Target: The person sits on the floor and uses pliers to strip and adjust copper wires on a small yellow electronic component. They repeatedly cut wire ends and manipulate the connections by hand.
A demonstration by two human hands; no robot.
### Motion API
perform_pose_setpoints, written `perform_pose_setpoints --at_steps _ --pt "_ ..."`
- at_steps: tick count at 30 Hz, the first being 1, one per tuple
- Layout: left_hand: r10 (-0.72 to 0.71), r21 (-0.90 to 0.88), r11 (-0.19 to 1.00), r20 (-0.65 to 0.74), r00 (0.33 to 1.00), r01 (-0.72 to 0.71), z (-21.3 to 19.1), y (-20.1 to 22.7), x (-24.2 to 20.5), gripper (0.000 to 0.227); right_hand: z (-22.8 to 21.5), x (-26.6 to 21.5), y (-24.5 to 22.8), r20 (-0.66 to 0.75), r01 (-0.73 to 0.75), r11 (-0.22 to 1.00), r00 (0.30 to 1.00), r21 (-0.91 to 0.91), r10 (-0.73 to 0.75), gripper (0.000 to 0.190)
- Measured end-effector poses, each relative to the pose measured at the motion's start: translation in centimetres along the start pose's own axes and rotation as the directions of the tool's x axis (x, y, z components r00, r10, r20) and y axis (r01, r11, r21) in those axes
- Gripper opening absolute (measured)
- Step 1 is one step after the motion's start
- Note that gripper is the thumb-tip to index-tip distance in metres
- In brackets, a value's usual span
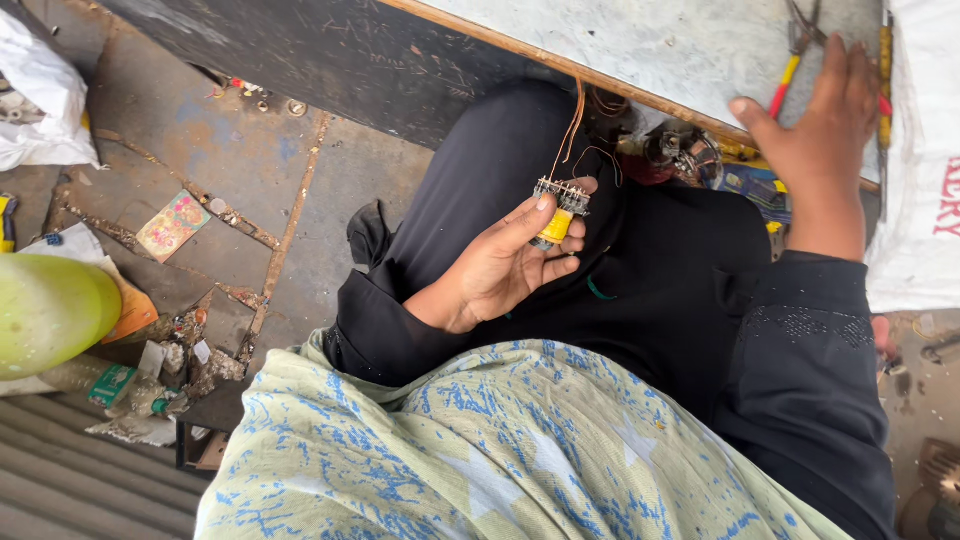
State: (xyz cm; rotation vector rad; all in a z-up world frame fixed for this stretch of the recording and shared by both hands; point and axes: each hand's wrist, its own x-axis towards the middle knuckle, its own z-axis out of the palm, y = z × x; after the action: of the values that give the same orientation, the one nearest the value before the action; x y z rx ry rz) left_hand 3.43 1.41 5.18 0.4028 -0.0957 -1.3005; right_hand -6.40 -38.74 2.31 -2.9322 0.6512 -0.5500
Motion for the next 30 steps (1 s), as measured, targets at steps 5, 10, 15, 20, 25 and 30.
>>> perform_pose_setpoints --at_steps 5,10,15,20,25,30 --pt "0.047 -0.032 0.998 0.073 0.996 -0.045 -1.5 -0.2 0.4 0.064 -0.2 -0.4 0.1 0.101 -0.176 0.983 0.979 -0.043 0.18 0.102" --pt "0.024 -0.09 0.996 0.087 0.996 -0.016 -0.7 0.7 0.2 0.064 -3.0 -1.9 -1.3 0.132 -0.136 0.988 0.983 0.077 0.125 0.1" --pt "0.082 -0.033 0.996 0.104 0.991 -0.079 -0.2 1.5 0.2 0.057 -2.7 -3.9 0.2 0.143 -0.112 0.993 0.983 -0.044 0.118 0.089" --pt "0.115 -0.042 0.993 0.084 0.99 -0.112 -0.4 1.1 0.2 0.05 -2.8 -4.6 -1.7 0.061 -0.052 0.99 0.996 -0.134 0.06 0.077" --pt "0.147 -0.043 0.989 0.092 0.985 -0.143 -0.9 1.1 0.3 0.05 -7.6 -9.2 -10.5 -0.004 0.072 0.898 0.997 0.435 -0.079 0.069" --pt "0.08 -0.063 0.995 0.05 0.995 -0.077 -1.0 0.5 0.4 0.052 -9.6 -11.2 -17.0 -0.099 0.394 0.746 0.907 0.537 -0.408 0.07"
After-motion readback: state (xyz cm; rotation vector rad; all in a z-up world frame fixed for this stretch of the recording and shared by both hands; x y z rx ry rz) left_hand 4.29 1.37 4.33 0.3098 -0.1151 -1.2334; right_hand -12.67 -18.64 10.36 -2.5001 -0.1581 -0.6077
